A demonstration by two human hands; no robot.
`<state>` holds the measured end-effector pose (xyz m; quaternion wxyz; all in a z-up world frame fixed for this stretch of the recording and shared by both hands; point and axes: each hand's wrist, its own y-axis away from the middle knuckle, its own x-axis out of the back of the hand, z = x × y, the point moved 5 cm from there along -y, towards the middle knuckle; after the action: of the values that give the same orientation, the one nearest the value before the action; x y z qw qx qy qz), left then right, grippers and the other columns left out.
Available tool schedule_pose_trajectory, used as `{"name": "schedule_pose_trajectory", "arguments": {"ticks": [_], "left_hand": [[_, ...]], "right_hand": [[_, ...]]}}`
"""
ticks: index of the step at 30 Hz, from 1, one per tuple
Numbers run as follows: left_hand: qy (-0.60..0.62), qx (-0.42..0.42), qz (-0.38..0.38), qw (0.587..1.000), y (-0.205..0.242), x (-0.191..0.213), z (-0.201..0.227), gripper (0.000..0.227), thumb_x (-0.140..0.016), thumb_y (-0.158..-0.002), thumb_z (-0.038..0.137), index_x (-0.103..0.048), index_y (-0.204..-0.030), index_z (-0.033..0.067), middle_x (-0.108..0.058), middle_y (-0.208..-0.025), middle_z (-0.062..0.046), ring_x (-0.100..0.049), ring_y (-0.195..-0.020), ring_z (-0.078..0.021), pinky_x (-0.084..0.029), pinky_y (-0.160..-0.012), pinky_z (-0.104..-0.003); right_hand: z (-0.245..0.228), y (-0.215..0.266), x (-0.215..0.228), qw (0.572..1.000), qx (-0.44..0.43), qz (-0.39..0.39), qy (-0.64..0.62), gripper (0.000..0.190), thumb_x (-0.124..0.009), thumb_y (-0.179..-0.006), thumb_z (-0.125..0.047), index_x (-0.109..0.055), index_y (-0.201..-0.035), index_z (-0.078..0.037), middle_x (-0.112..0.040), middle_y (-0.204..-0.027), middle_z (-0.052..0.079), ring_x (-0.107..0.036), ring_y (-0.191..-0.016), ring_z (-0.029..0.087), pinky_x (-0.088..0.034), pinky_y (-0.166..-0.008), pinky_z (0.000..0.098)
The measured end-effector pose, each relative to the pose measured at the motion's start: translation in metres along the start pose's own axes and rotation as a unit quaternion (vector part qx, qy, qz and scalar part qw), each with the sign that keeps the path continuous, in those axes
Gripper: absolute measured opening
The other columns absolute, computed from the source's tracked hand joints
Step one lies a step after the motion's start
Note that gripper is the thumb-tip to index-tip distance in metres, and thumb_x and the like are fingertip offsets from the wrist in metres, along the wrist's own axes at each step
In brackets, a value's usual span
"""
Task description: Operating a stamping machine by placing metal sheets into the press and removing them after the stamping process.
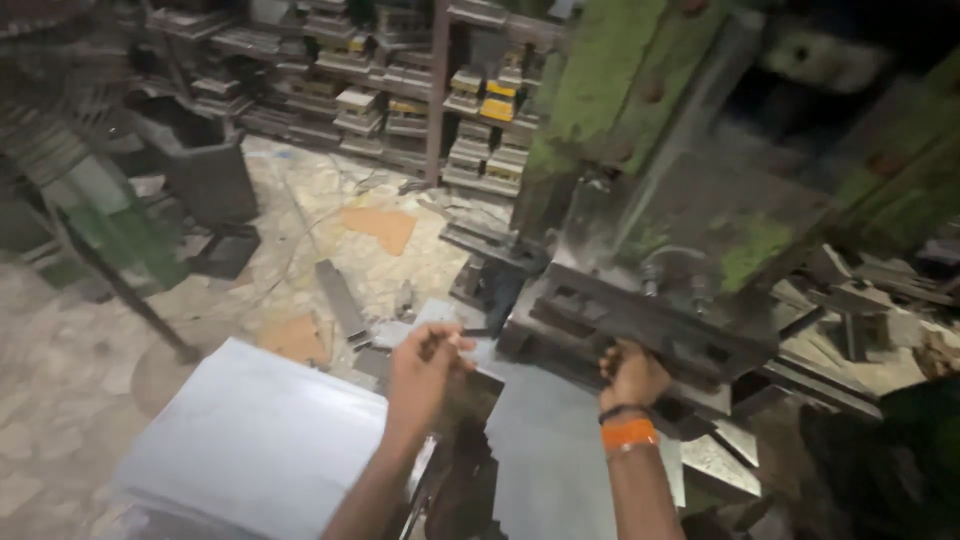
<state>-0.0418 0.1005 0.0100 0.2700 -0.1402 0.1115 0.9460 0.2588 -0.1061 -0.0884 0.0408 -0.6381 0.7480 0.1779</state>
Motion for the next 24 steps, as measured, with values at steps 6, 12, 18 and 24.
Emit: {"name": "schedule_pose_trajectory", "arguments": {"ticks": [6, 12, 18, 24], "left_hand": [[-0.184, -0.156, 0.073, 0.968, -0.021, 0.114, 0.107, 0.037, -0.07, -0.089, 0.005, -0.069, -0.125, 0.0109, -0.077, -0.109, -0.005, -0.069, -0.087, -0.0132, -0.057, -0.074, -0.026], [-0.608, -0.411, 0.22, 0.643, 0.011, 0.186, 0.158, 0.058, -0.043, -0.112, 0.037, -0.046, -0.151, -0.0062, -0.047, -0.152, -0.029, -0.035, -0.146, -0.0423, -0.019, -0.117, -0.06], [-0.73, -0.268, 0.091, 0.622, 0.045, 0.106, -0.016, 0.092, -0.036, -0.096, 0.059, -0.018, -0.158, -0.0062, -0.021, -0.165, -0.025, -0.003, -0.159, -0.0403, 0.007, -0.124, -0.063], [-0.554, -0.27, 0.006, 0.788, 0.063, 0.058, 0.009, 0.084, -0.015, -0.104, 0.059, -0.005, -0.162, -0.0003, -0.009, -0.171, -0.02, -0.001, -0.158, -0.0378, 0.009, -0.12, -0.064]], "right_hand": [[-0.01, 0.128, 0.1, 0.987, 0.0, -0.119, 0.109, 0.019, -0.066, -0.099, -0.013, -0.064, -0.085, -0.001, -0.053, -0.062, 0.009, -0.044, -0.047, 0.018, -0.034, -0.04, 0.0337], [0.072, 0.098, 0.173, 0.925, -0.104, -0.157, 0.33, 0.062, -0.075, -0.095, -0.027, -0.057, -0.05, 0.011, -0.05, -0.044, 0.023, -0.051, -0.042, 0.034, -0.044, -0.055, 0.041], [0.118, 0.195, 0.1, 0.895, -0.114, -0.339, 0.266, 0.03, -0.07, -0.085, 0.0, -0.076, -0.108, 0.018, -0.083, -0.084, 0.031, -0.079, -0.064, 0.035, -0.066, -0.06, 0.0409], [0.064, 0.322, 0.035, 0.808, -0.341, -0.469, 0.105, 0.046, -0.06, -0.095, 0.002, -0.058, -0.139, 0.015, -0.075, -0.104, 0.03, -0.073, -0.073, 0.031, -0.065, -0.059, 0.0346]]}}
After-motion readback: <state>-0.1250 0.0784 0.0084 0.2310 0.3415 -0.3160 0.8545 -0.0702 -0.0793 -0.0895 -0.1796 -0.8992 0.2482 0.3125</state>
